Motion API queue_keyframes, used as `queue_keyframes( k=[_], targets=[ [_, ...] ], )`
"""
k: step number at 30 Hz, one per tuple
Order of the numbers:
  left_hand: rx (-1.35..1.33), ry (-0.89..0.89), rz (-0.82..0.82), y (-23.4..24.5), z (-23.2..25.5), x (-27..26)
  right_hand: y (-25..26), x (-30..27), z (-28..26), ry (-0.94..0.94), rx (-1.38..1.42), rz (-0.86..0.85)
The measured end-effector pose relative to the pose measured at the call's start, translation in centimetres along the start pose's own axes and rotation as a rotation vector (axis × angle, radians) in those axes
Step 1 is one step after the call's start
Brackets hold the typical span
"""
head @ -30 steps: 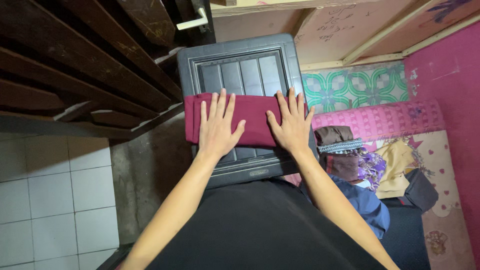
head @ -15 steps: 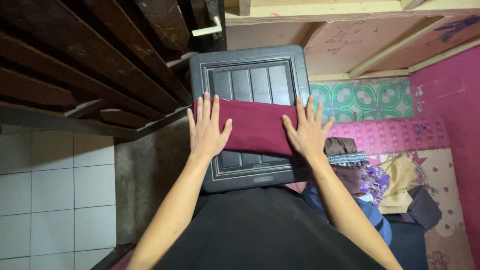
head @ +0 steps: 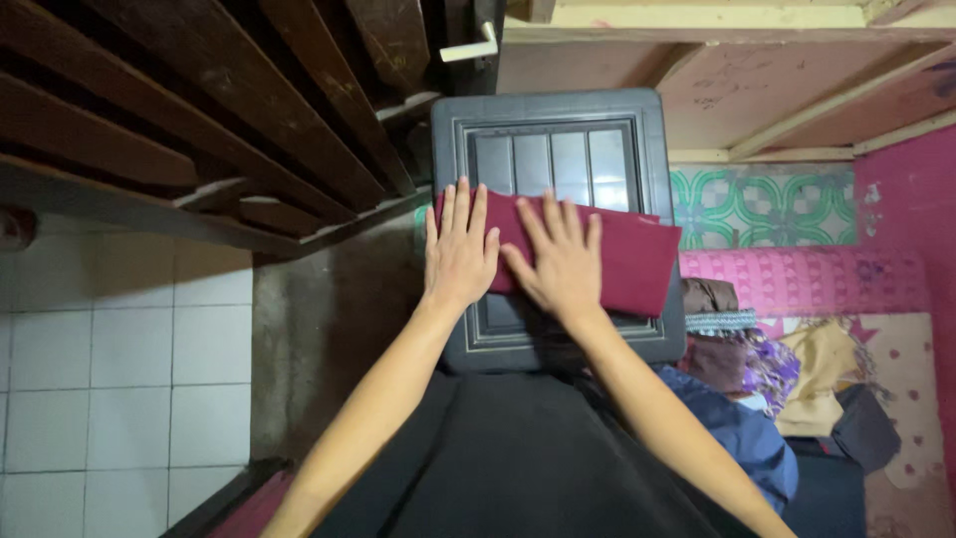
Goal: The person folds several items of clothing including a patterned shirt, a maroon cloth, and a patterned purple garment on top of a plastic storage bin.
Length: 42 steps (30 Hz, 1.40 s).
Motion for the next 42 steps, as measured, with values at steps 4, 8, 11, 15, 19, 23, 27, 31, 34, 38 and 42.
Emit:
queue_keyframes(
  k=[4, 8, 11, 15, 19, 23, 27, 31, 34, 38, 42],
  targets=[
    [-0.02, -0.022, -0.024, -0.2, -0.1, 0.0, 0.2, -1.6, 4.1, -0.136, -0.068, -0.039],
    [-0.044, -0.029, -0.049, 0.8, -0.4, 0.0, 1.3, -3.9, 8.2, -0.2, 0.008, -0.053],
    [-0.006, -0.088, -0.094, 1.5, -0.9, -0.4, 1.5, -4.8, 9.1, -0.149, 0.042, -0.077],
    [-0.051, -0.175, -0.124, 2.0, -1.5, -0.4, 2.7, -4.8, 7.7, -0.118, 0.003, -0.115],
    [-0.004, -0.256, -0.171, 3.3, -0.2, -0.6, 3.3, -4.1, 3.1, -0.079, -0.074, -0.163],
    [-0.004, -0.417, -0.439, 4.4, 1.1, -1.0, 3.8, -3.8, 1.9, -0.155, -0.025, -0.185],
    [0.015, -0.556, -0.393, 3.8, 1.1, 0.7, 3.9, -4.0, 2.5, -0.157, -0.004, -0.185],
    [0.127, -0.676, -0.344, 3.6, 1.6, 2.3, 4.1, -5.5, 3.1, -0.189, 0.018, -0.142],
    [0.135, -0.748, -0.288, 4.3, 3.1, 3.2, 4.5, -6.6, 3.7, -0.167, 0.037, -0.058],
    [0.012, -0.763, -0.342, 5.1, 5.5, 2.9, 5.9, -8.9, 5.1, -0.188, 0.142, 0.024],
    [-0.166, -0.799, -0.364, 5.7, 8.7, 2.2, 8.4, -12.0, 6.8, -0.202, 0.246, 0.077]
  ],
)
Point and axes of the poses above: each hand's wrist, its own x-axis towards the middle knuckle, its own y-axis out of the back of the hand, z = x × y, the point moved 2 cm from there along x, towards the middle knuckle, and after that the axes turned 3 degrees about -x, right-handed, at the moved point
